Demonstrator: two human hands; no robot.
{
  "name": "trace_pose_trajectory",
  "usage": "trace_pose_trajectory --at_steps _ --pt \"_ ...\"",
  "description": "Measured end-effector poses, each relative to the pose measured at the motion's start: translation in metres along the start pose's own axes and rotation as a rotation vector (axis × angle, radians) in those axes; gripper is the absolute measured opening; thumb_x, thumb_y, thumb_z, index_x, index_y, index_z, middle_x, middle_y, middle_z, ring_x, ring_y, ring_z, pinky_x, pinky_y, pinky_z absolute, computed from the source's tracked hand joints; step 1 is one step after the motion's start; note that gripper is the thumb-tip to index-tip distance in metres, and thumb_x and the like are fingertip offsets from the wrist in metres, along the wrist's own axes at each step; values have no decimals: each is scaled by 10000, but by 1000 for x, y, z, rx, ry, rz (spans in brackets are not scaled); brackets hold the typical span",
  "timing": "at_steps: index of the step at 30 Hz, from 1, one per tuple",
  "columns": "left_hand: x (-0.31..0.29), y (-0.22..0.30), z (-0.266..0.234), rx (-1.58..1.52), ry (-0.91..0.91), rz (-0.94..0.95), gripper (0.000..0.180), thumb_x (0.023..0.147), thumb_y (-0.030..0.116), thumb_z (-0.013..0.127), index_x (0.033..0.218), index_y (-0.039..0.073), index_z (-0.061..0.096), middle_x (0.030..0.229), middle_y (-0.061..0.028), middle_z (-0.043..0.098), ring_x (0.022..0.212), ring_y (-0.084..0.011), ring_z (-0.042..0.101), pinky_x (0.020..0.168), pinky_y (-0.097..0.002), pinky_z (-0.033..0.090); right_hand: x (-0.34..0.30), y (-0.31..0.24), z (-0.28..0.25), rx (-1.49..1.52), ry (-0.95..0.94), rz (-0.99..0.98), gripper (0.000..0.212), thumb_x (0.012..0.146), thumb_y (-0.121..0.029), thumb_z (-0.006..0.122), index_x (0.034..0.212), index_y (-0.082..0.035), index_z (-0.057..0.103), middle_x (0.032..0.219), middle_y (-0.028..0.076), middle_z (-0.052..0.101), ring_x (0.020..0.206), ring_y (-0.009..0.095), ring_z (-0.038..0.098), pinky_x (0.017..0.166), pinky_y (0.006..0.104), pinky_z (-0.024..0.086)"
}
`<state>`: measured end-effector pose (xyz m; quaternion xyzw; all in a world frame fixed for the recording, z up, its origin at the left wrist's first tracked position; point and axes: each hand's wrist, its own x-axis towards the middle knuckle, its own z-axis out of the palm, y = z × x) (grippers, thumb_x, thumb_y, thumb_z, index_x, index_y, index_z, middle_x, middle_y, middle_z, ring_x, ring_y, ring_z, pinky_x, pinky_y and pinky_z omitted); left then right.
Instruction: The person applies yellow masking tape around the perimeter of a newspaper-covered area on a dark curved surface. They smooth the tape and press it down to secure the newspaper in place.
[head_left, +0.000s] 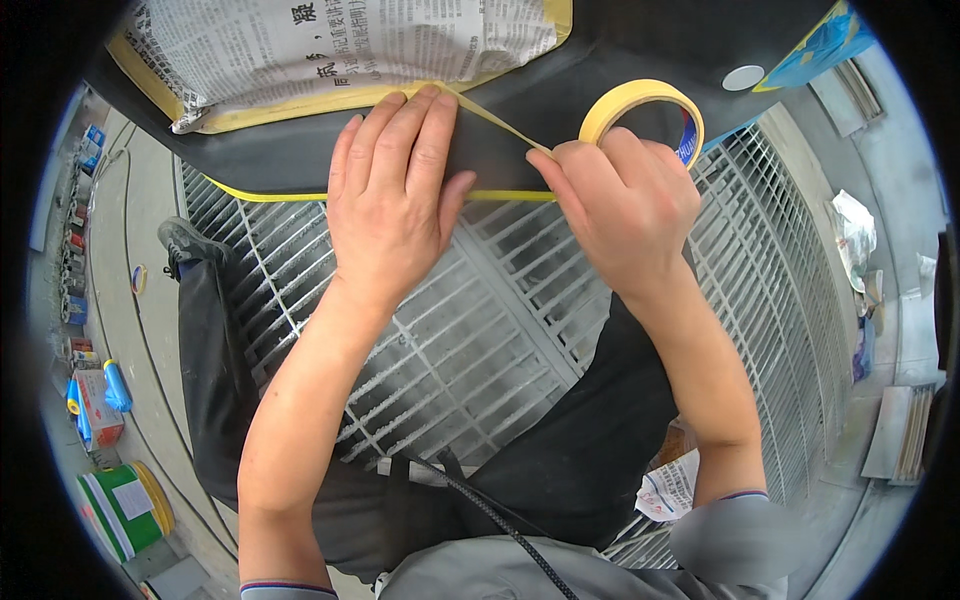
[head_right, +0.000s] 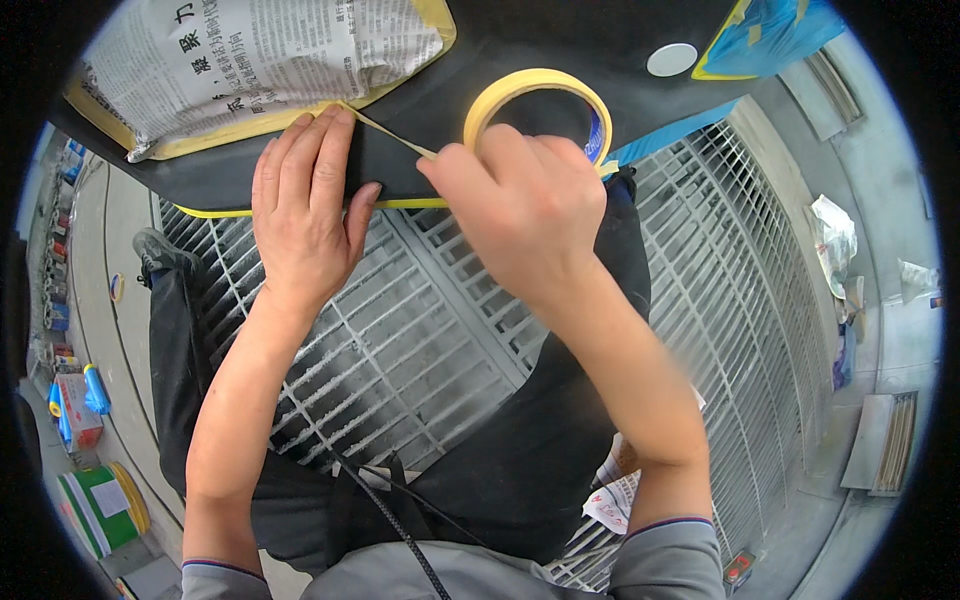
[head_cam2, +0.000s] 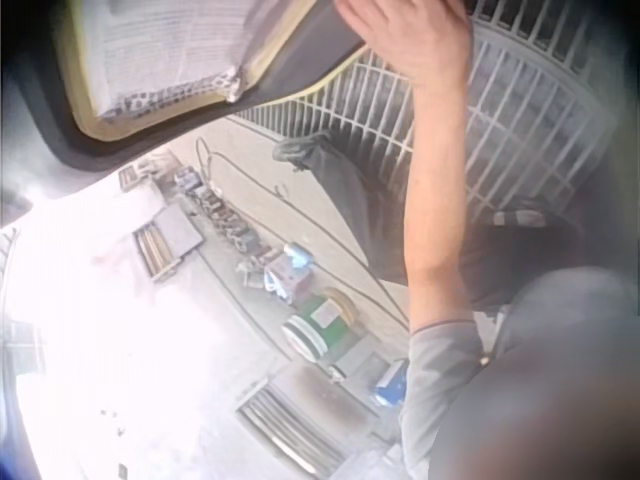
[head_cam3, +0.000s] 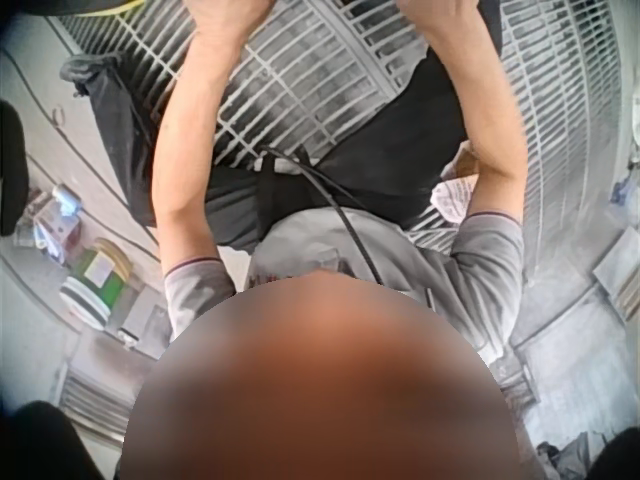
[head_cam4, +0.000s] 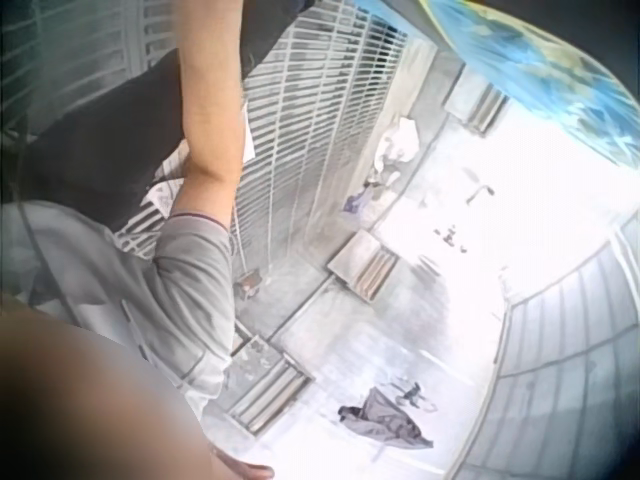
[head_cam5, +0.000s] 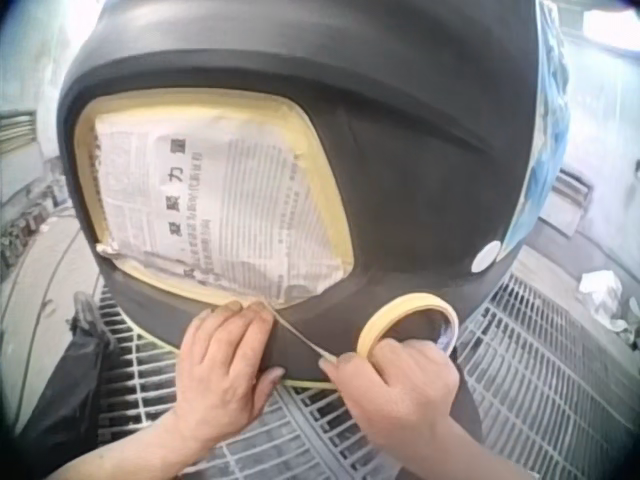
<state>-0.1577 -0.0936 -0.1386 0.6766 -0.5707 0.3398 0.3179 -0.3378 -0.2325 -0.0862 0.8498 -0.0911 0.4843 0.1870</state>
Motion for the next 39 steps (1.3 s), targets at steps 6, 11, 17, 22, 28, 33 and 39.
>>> trace_pose_trajectory --at_steps 6,11,17,22,28,33,39 --pt "3 8 3 62 5 -32 817 791 370 889 1530 139 629 1495 -27 596 1388 -279 550 1182 -500 442 15 11 3 -58 40 10 200 810 -230 925 818 -152 740 705 -1 596 583 217 584 542 351 446" --pt "5 14 6 87 38 -51 837 756 434 902 1494 118 666 1455 -22 597 1371 -285 533 1169 -529 445 20 16 11 -84 45 50 229 812 -259 930 815 -145 731 698 -1 591 552 222 557 518 358 429" --pt "8 21 3 121 -17 -56 785 884 453 836 1532 61 629 1452 -89 583 1341 -336 524 1149 -493 439 27 22 21 -86 135 40 285 806 -322 936 793 -151 708 688 -9 591 542 223 558 504 356 423" --pt "7 19 5 107 -1 -70 847 794 467 887 1514 92 645 1445 -42 592 1386 -294 506 1193 -538 416 36 18 28 -102 118 123 312 822 -357 927 784 -159 688 686 -15 606 537 223 573 488 363 427" --pt "6 17 5 115 -7 -50 826 817 483 870 1536 150 637 1451 -41 590 1383 -286 504 1193 -523 401 39 13 27 -109 88 182 304 835 -361 919 788 -163 693 677 -10 596 539 225 579 483 369 426" --pt "8 18 4 131 -7 -45 785 826 487 863 1520 182 657 1441 -42 592 1361 -294 507 1178 -507 405 36 22 18 8 21 168 290 845 -348 916 784 -163 701 675 -11 594 551 216 585 490 368 423" --pt "10 20 4 137 -9 -44 758 831 454 867 1491 136 673 1416 -74 587 1341 -319 508 1158 -503 417 37 18 22 -19 39 188 273 854 -335 907 788 -161 708 672 -12 597 555 209 591 494 370 424"
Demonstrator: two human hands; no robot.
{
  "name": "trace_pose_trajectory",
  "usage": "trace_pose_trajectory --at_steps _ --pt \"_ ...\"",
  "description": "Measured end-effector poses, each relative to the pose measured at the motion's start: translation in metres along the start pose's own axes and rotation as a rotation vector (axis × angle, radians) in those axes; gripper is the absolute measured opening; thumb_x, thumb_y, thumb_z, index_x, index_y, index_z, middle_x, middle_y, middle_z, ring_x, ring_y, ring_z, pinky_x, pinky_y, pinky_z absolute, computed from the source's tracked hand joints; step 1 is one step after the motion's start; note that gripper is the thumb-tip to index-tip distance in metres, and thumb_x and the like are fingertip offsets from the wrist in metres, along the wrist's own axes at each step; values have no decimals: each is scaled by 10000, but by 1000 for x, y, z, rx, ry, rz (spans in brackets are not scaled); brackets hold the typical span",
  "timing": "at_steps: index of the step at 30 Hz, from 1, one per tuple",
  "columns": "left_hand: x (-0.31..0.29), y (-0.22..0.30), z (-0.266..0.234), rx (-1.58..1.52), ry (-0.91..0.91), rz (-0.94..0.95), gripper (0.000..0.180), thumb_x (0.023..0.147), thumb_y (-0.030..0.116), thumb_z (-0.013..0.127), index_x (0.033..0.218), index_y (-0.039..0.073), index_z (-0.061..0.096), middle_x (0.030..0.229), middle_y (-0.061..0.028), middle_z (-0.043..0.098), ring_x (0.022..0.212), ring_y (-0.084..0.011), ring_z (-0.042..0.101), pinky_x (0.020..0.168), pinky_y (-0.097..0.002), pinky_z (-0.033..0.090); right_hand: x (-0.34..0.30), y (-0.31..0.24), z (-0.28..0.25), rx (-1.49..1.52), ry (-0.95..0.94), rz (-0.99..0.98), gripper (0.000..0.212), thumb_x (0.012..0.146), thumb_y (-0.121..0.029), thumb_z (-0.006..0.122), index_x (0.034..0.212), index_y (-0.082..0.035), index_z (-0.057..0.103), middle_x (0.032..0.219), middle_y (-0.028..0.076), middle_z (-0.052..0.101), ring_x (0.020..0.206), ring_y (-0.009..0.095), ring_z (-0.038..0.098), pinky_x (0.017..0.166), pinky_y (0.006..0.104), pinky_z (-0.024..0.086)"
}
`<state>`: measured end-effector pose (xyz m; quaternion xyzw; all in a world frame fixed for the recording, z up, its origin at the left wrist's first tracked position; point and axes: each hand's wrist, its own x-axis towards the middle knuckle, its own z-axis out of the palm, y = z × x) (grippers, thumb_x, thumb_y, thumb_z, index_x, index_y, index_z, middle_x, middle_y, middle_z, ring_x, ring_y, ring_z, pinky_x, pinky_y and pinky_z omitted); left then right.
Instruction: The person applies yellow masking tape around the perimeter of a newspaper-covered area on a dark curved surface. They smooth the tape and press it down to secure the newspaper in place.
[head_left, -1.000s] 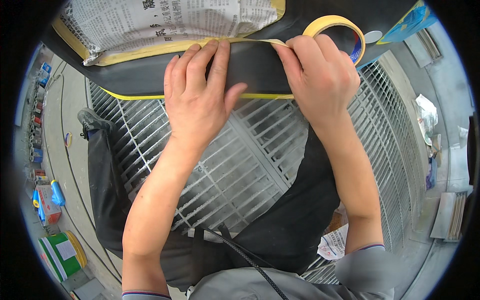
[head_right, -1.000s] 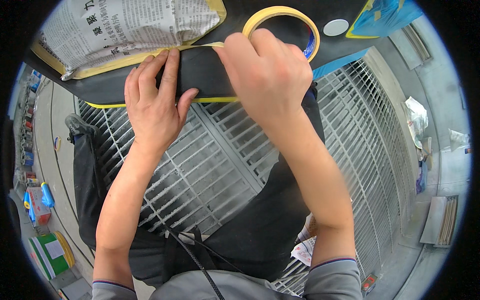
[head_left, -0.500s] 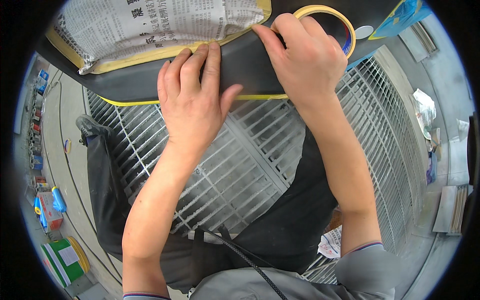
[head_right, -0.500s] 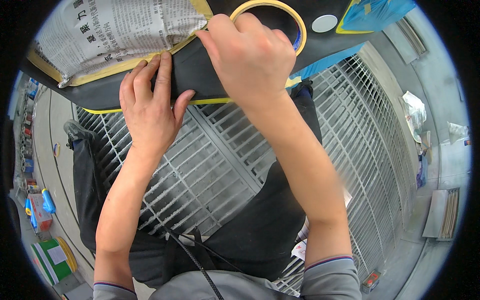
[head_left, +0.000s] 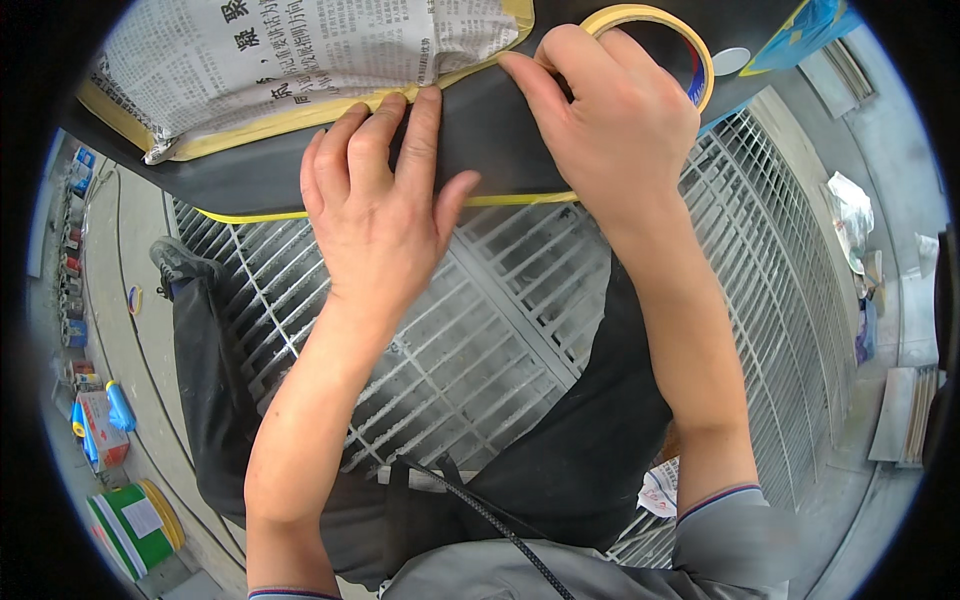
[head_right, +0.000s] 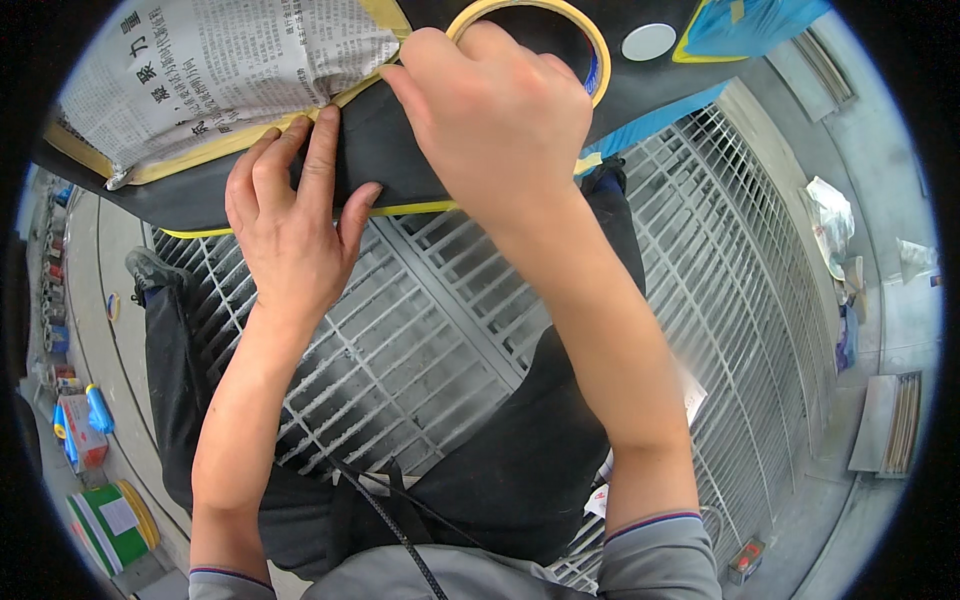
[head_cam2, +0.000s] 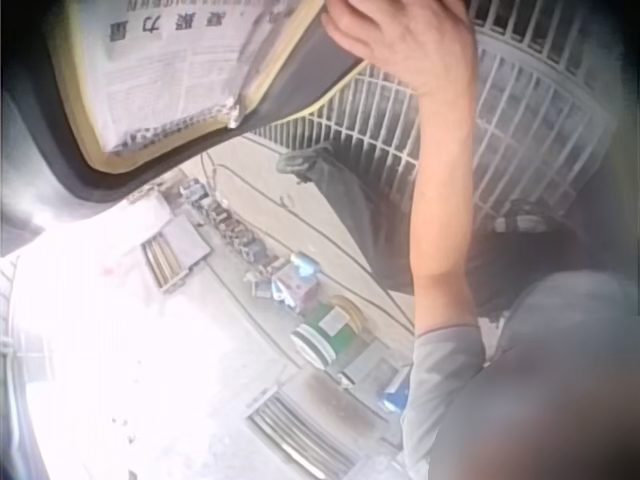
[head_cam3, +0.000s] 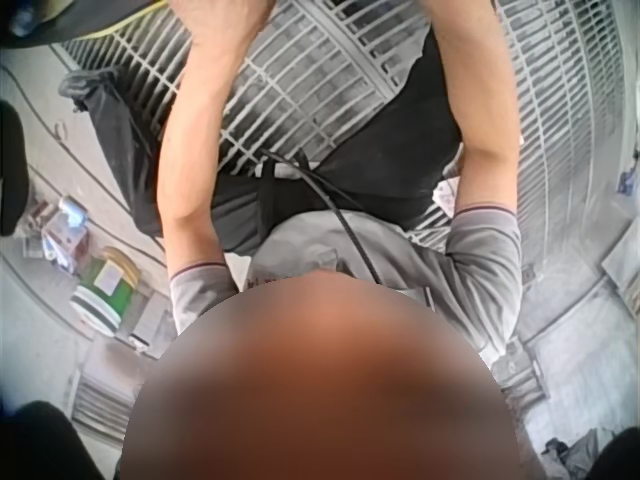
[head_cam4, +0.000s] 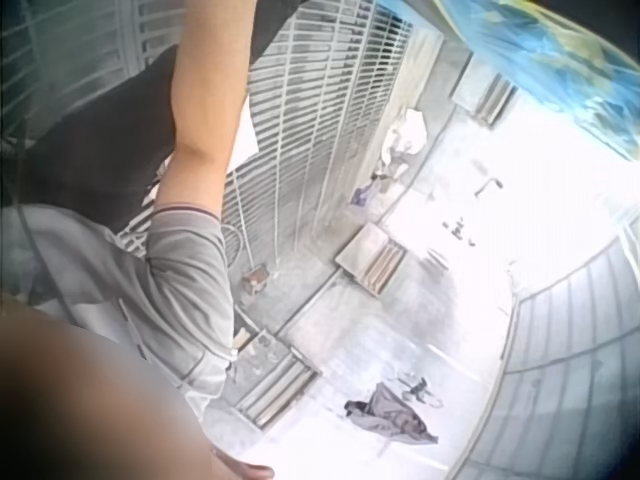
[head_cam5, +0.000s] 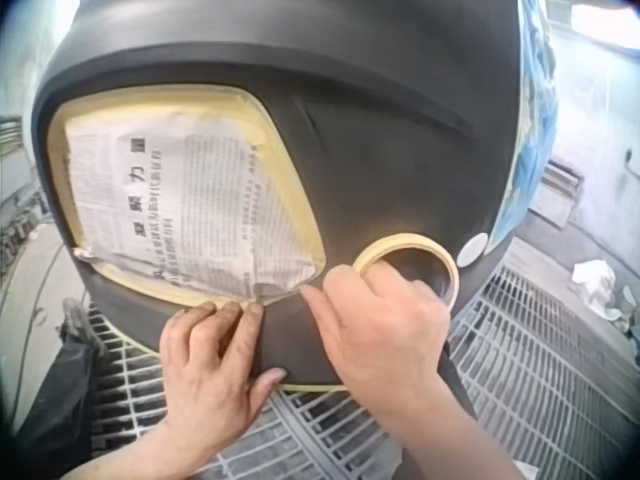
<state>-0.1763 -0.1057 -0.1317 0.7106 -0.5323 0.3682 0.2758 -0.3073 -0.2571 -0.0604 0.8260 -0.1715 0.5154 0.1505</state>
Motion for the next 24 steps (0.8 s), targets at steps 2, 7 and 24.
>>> trace_pose_trajectory --at_steps 2,7,24 --pt "2 4 0 -31 6 -9 760 833 436 870 1489 111 666 1411 -93 581 1343 -320 507 1151 -503 421 0 -3 2 -19 9 26 272 856 -330 905 786 -160 705 670 -12 598 552 211 592 490 373 424" --pt "4 9 3 -66 16 -24 752 833 390 871 1486 85 655 1412 -95 563 1334 -321 505 1145 -500 424 2 -10 7 -47 24 74 273 847 -320 911 784 -162 697 666 -10 600 544 220 595 476 380 425" --pt "39 13 8 -377 198 -234 178 934 125 831 1016 82 679 872 -60 701 825 -288 686 757 -438 504 4 -16 5 -53 9 104 288 858 -310 904 817 -147 671 693 37 594 551 278 606 485 416 448"
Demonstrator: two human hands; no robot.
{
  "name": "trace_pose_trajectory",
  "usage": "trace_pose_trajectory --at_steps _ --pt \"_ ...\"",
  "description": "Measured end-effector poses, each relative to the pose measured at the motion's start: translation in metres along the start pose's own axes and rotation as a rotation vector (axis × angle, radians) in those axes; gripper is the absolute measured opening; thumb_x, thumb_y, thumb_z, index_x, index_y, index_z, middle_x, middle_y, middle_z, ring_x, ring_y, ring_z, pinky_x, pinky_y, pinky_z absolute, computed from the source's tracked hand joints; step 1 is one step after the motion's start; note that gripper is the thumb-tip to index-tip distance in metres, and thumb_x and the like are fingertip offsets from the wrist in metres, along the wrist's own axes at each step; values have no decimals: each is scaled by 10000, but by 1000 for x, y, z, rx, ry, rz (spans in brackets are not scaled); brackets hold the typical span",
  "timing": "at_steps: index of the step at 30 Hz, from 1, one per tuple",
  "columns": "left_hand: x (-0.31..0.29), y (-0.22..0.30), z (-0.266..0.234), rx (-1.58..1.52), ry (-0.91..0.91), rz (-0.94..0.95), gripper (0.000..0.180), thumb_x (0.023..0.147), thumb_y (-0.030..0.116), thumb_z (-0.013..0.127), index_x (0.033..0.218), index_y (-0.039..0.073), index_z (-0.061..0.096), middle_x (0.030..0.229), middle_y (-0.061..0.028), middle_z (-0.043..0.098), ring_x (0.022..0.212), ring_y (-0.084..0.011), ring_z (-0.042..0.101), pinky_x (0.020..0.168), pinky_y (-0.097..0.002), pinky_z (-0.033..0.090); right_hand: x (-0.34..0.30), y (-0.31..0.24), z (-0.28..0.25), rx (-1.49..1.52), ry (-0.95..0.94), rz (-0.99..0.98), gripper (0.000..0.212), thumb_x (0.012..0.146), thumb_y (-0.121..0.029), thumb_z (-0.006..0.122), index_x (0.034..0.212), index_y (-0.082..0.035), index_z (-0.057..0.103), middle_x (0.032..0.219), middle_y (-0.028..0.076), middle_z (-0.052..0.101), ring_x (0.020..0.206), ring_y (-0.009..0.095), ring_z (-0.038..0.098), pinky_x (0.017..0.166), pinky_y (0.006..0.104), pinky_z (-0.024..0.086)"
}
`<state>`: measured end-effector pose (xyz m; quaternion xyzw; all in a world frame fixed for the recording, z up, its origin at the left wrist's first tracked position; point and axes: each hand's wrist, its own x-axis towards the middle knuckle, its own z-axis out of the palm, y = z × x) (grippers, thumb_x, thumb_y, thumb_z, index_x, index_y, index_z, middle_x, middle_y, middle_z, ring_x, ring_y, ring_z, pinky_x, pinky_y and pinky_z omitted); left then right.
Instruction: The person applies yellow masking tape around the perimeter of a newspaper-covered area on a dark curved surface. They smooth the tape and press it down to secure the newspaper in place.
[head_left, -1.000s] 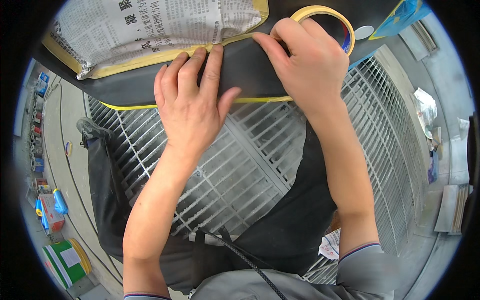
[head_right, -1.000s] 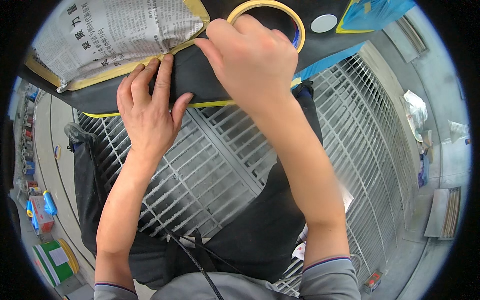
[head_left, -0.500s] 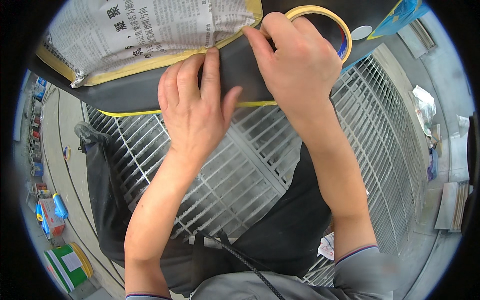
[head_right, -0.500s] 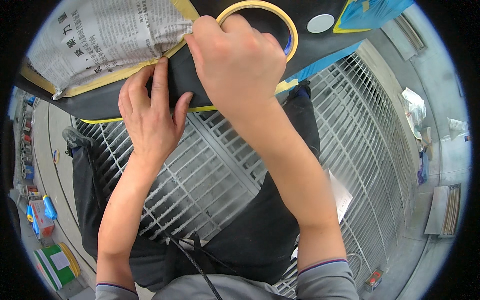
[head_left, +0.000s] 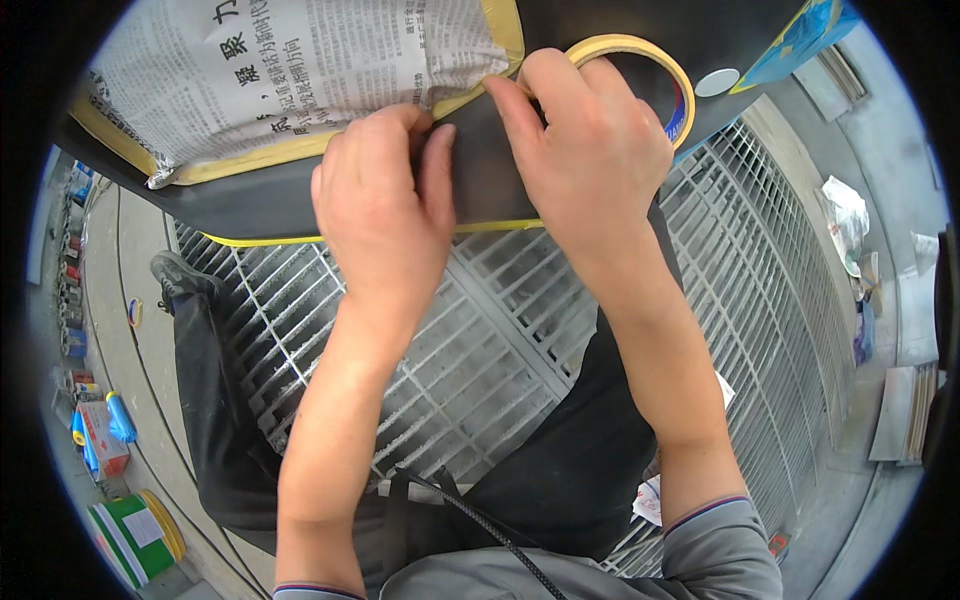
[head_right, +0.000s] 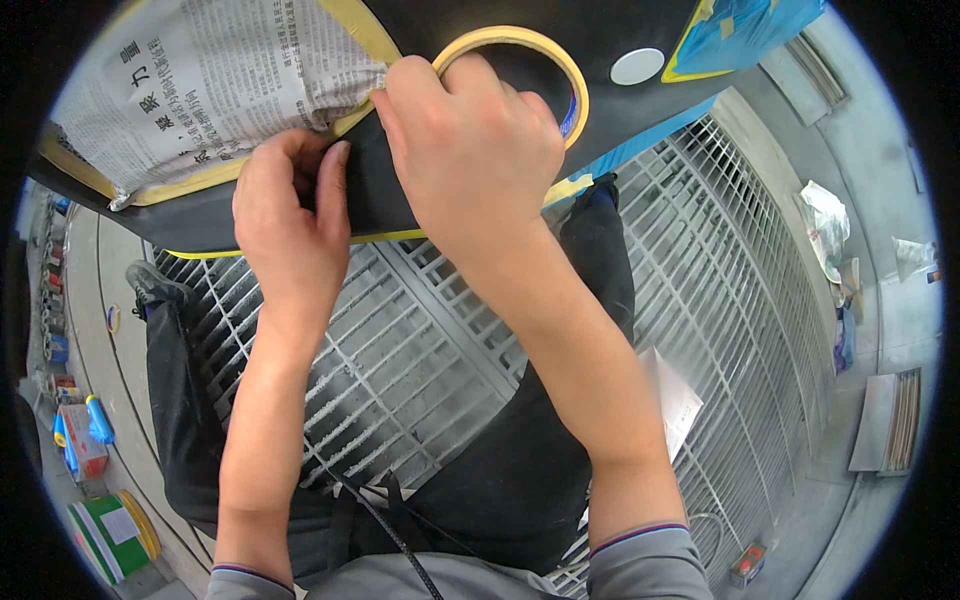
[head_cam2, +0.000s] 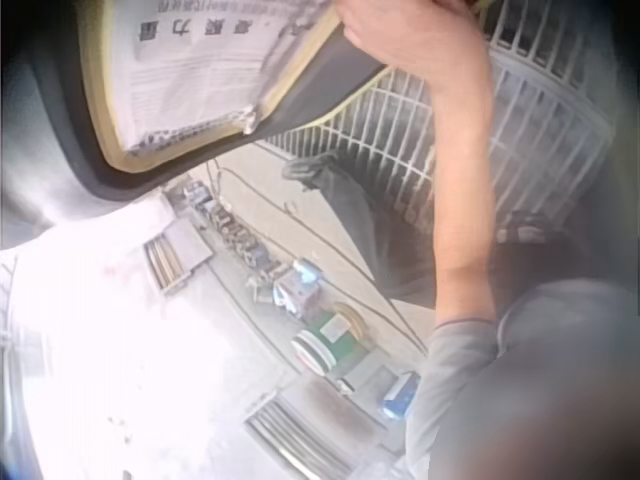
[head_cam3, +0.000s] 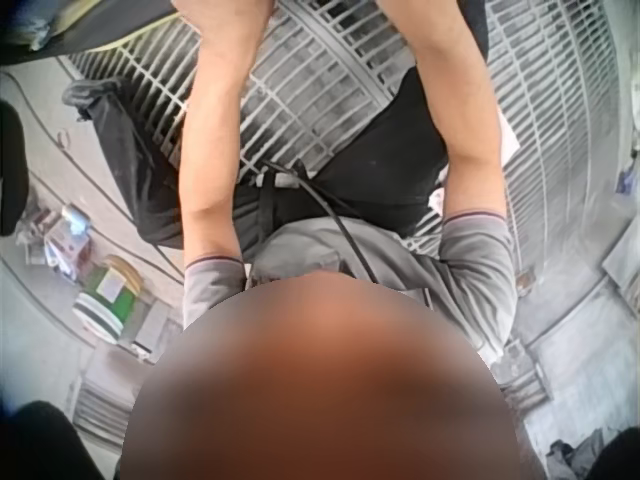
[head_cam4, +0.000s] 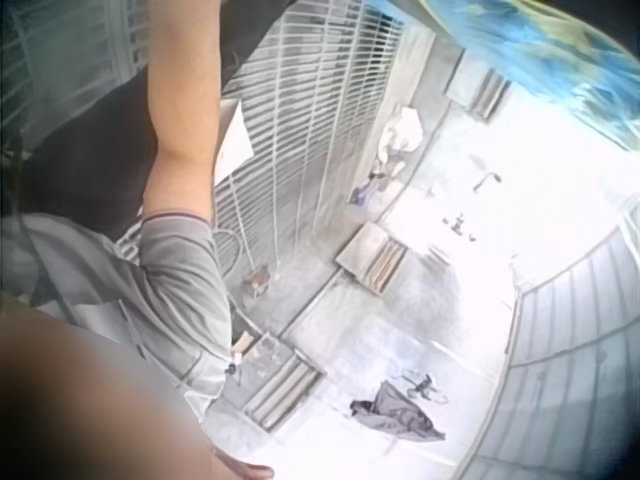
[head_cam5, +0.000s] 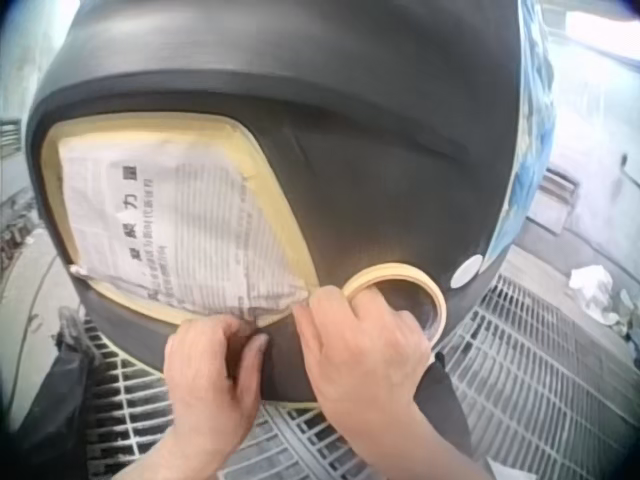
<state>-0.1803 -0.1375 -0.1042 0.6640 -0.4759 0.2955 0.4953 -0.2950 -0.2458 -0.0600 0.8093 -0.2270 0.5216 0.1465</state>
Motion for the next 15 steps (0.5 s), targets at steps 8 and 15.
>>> trace_pose_trajectory --at_steps 8,15 --pt "20 -1 -9 83 -8 -353 404 860 365 933 710 72 699 572 -69 661 511 -300 633 536 -398 505 0 1 1 16 30 -23 287 852 -299 909 819 -147 668 688 31 583 544 272 592 486 408 440" --pt "25 8 -16 267 -241 -399 468 975 493 774 787 65 791 696 -195 725 685 -451 729 646 -530 593 -3 0 2 -7 11 -12 271 833 -319 881 830 -189 643 728 17 550 561 252 615 555 392 436"
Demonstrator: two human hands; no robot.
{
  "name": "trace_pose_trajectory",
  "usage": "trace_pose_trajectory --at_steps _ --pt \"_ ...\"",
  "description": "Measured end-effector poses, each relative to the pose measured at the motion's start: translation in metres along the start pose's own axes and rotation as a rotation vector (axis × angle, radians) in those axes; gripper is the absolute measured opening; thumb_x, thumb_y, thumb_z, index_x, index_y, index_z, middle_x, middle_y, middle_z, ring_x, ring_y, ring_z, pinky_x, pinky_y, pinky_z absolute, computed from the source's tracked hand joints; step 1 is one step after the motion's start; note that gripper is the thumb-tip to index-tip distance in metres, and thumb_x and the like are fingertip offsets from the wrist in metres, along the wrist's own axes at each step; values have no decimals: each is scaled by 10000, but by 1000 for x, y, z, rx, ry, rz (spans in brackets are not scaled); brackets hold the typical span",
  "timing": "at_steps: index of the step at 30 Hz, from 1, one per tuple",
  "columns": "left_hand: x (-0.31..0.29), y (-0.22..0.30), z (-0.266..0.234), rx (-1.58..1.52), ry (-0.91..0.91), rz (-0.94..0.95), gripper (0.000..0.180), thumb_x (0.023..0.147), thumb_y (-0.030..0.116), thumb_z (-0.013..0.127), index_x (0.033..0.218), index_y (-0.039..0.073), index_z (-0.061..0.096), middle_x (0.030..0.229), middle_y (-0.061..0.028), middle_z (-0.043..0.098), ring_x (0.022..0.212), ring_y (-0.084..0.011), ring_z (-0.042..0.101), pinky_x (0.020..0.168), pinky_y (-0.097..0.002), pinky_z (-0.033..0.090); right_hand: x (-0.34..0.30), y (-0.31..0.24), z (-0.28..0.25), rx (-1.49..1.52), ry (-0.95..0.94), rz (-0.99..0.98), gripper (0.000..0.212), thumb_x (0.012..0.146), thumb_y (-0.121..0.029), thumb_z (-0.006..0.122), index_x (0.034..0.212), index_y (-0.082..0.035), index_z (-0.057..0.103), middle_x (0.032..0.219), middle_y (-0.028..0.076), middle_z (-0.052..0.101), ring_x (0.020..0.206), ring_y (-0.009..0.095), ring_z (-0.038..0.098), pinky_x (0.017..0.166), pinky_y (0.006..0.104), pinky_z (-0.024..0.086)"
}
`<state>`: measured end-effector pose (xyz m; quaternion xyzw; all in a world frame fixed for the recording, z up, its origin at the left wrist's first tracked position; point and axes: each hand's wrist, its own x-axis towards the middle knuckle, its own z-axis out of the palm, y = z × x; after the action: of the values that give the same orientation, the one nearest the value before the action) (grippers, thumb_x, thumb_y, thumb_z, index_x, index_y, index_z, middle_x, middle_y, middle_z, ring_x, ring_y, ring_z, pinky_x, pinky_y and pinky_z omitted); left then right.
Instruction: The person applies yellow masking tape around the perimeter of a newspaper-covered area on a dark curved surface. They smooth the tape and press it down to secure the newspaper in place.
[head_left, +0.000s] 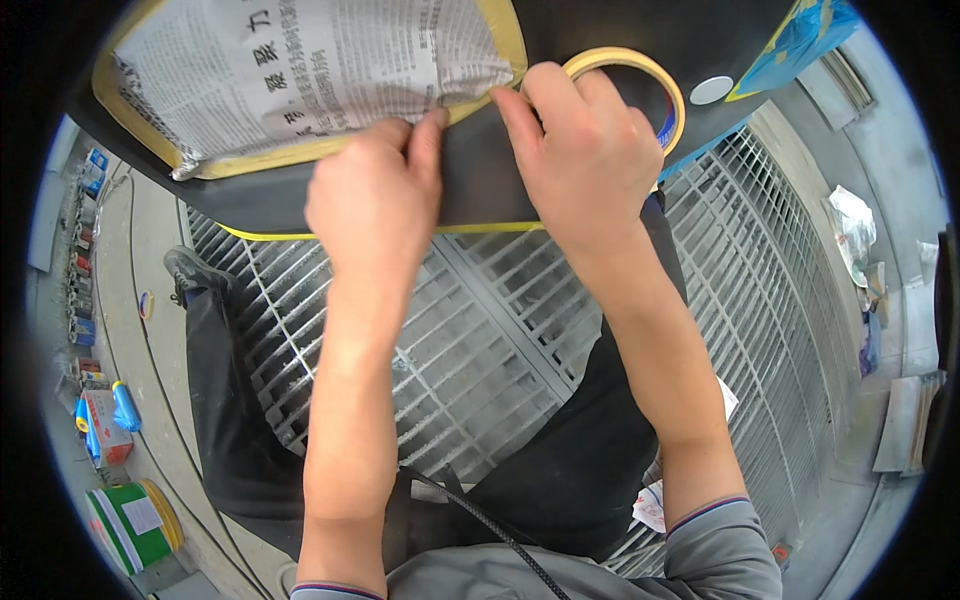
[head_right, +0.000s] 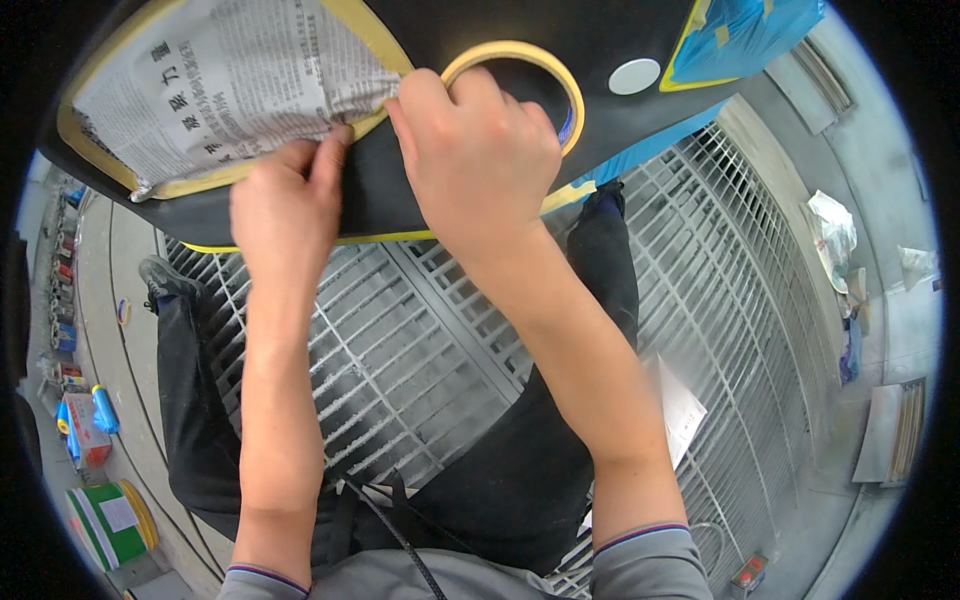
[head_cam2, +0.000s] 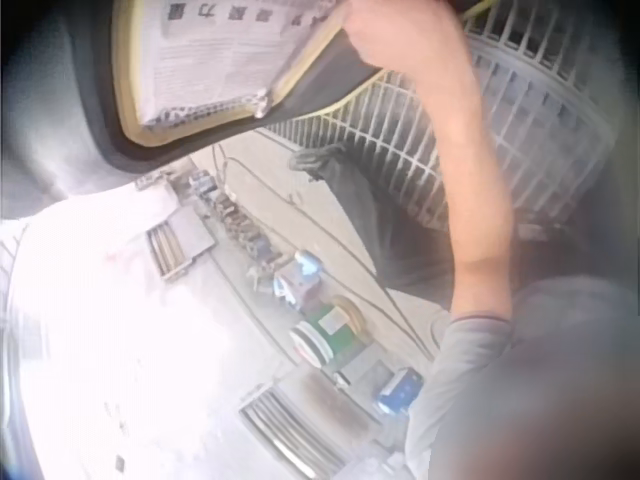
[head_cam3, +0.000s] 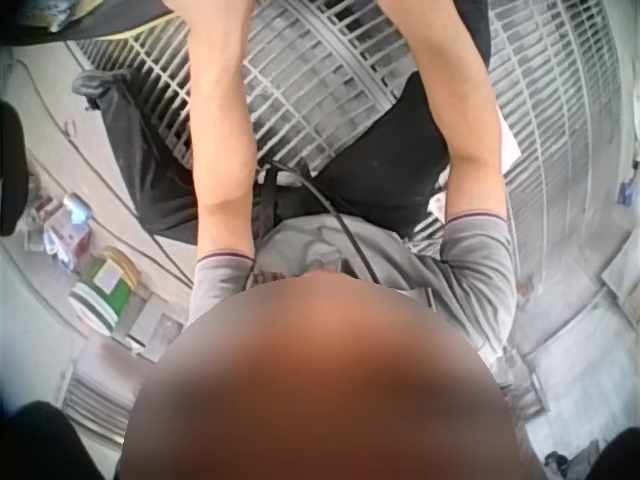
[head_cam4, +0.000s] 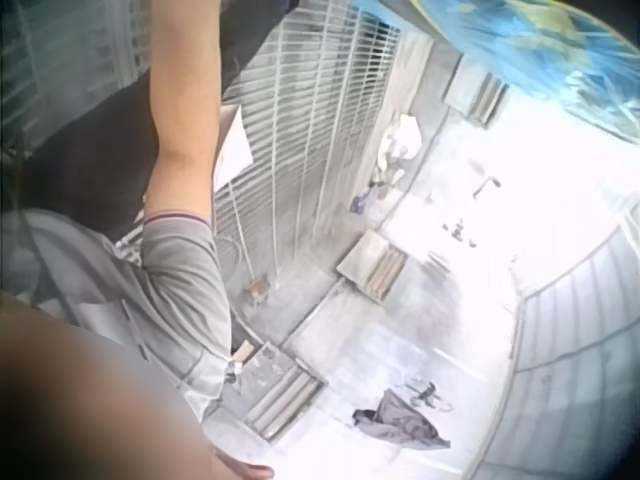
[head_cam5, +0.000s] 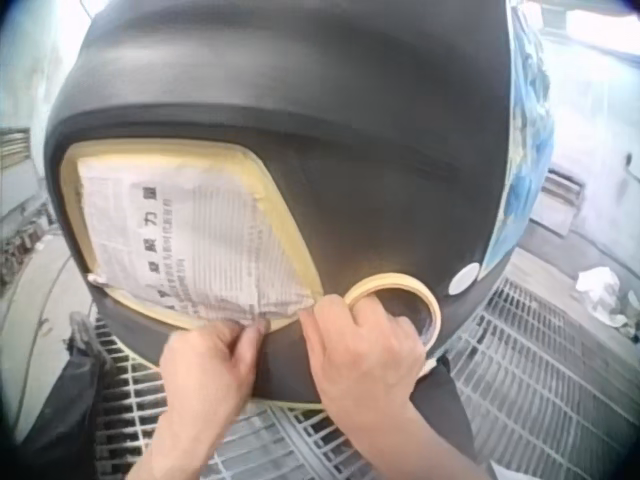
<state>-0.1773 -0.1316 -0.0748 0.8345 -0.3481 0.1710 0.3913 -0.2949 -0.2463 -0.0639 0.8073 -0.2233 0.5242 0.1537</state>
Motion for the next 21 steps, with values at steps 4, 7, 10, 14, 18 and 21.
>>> trace_pose_trajectory --at_steps 4,7,10,14,18,21 --pt "4 19 1 -102 -139 -15 494 991 500 747 781 55 791 714 -216 729 705 -460 733 666 -534 597 7 -1 -1 -6 34 -32 294 856 -326 897 813 -163 657 690 24 572 525 268 561 486 389 441" --pt "7 24 -2 -155 -202 -61 514 1002 511 723 801 45 800 735 -225 736 732 -464 737 687 -534 601 4 -1 -3 -27 -12 -28 261 860 -328 869 832 -184 653 718 16 559 555 256 593 530 388 442" --pt "9 28 -5 -142 -251 -74 529 1033 509 678 837 37 816 767 -231 748 773 -459 747 731 -531 602 5 2 -5 -36 -28 -52 257 867 -328 851 825 -188 639 733 10 554 560 246 609 532 382 447" --pt "16 39 -8 -106 -323 -97 516 1073 483 617 907 44 831 878 -260 763 890 -490 735 816 -556 587 8 6 -15 -126 -89 -132 227 883 -288 819 832 -183 625 756 7 572 529 236 615 489 348 468" --pt "14 39 -9 -108 -320 -91 489 1072 467 617 940 53 839 910 -267 768 923 -491 741 841 -564 586 19 12 -33 -159 -102 -195 164 884 -222 780 869 -183 622 793 10 596 522 234 639 477 326 500" --pt "14 39 -11 -110 -329 -94 499 1071 462 609 931 44 841 901 -261 778 914 -475 758 834 -555 600 26 12 -38 -198 -110 -191 138 900 -197 765 876 -183 630 812 19 619 542 251 675 490 347 537"
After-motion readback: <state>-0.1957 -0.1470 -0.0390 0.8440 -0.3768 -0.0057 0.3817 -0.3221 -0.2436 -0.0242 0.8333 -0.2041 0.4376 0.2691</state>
